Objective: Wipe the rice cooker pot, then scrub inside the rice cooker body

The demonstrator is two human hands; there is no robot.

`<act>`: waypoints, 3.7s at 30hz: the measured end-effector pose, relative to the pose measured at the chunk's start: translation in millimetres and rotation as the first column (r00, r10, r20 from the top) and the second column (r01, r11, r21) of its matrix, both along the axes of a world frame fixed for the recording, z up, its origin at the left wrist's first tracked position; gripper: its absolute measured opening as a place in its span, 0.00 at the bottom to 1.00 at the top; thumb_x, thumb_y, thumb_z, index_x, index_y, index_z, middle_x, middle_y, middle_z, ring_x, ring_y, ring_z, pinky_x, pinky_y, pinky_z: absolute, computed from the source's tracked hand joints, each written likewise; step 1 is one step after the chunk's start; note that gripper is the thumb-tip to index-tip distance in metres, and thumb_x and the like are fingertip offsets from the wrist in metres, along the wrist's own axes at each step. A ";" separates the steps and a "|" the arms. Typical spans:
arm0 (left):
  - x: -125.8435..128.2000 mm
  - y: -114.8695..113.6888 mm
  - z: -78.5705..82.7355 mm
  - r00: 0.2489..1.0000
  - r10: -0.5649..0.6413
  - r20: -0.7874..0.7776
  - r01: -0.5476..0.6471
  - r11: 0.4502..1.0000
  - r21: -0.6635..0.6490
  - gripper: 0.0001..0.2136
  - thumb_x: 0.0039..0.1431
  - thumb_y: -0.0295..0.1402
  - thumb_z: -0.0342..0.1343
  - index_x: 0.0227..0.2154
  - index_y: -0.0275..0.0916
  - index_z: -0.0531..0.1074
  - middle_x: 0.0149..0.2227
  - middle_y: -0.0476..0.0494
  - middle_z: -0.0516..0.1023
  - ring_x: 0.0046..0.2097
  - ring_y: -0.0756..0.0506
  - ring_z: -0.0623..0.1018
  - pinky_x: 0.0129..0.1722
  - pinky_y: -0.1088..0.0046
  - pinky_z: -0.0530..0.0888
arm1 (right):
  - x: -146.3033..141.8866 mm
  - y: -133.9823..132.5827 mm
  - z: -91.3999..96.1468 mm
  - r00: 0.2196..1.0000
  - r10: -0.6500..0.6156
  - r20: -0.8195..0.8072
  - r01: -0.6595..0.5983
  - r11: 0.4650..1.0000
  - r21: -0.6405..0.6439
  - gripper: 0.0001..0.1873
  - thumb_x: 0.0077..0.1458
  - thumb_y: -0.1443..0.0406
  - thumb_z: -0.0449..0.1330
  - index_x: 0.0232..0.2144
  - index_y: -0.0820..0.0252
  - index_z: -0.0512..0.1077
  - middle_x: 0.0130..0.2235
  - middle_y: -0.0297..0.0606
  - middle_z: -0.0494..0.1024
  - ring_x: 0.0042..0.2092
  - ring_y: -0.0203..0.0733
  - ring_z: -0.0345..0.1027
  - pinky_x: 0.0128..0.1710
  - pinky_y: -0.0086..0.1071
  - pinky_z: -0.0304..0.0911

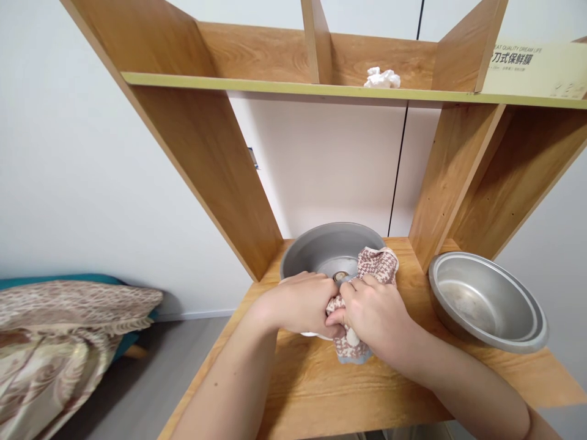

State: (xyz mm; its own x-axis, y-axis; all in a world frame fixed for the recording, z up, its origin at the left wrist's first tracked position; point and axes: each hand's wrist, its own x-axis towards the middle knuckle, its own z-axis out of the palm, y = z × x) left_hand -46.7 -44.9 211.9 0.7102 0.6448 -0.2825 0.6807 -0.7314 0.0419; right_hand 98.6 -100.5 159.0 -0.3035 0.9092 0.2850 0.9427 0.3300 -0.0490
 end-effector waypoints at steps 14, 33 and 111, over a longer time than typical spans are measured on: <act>2.5 -1.9 5.5 0.998 0.054 -0.038 -0.054 0.999 -0.006 0.14 0.43 0.50 0.60 0.26 0.46 0.74 0.24 0.51 0.76 0.29 0.44 0.76 0.25 0.70 0.62 | 18.2 6.5 19.1 0.999 0.033 -0.013 -0.035 0.985 -0.168 0.26 0.58 0.42 0.56 0.40 0.56 0.74 0.37 0.37 0.81 0.47 0.47 0.71 0.34 0.32 0.64; 1.5 -1.0 2.3 0.998 0.044 -0.039 -0.043 0.999 0.018 0.14 0.43 0.50 0.60 0.22 0.45 0.72 0.22 0.51 0.73 0.27 0.45 0.73 0.25 0.70 0.61 | 14.9 1.4 9.2 0.994 0.109 0.004 -0.108 0.993 -0.049 0.20 0.61 0.47 0.57 0.37 0.58 0.72 0.37 0.37 0.79 0.44 0.45 0.71 0.32 0.33 0.60; 0.0 0.1 0.6 1.000 0.007 0.011 -0.007 1.000 -0.023 0.15 0.48 0.49 0.57 0.20 0.43 0.71 0.19 0.51 0.71 0.23 0.48 0.70 0.23 0.70 0.59 | 18.0 10.2 20.1 0.999 -0.041 0.016 0.043 0.986 -0.161 0.36 0.44 0.34 0.60 0.36 0.59 0.75 0.36 0.46 0.79 0.47 0.51 0.71 0.34 0.34 0.67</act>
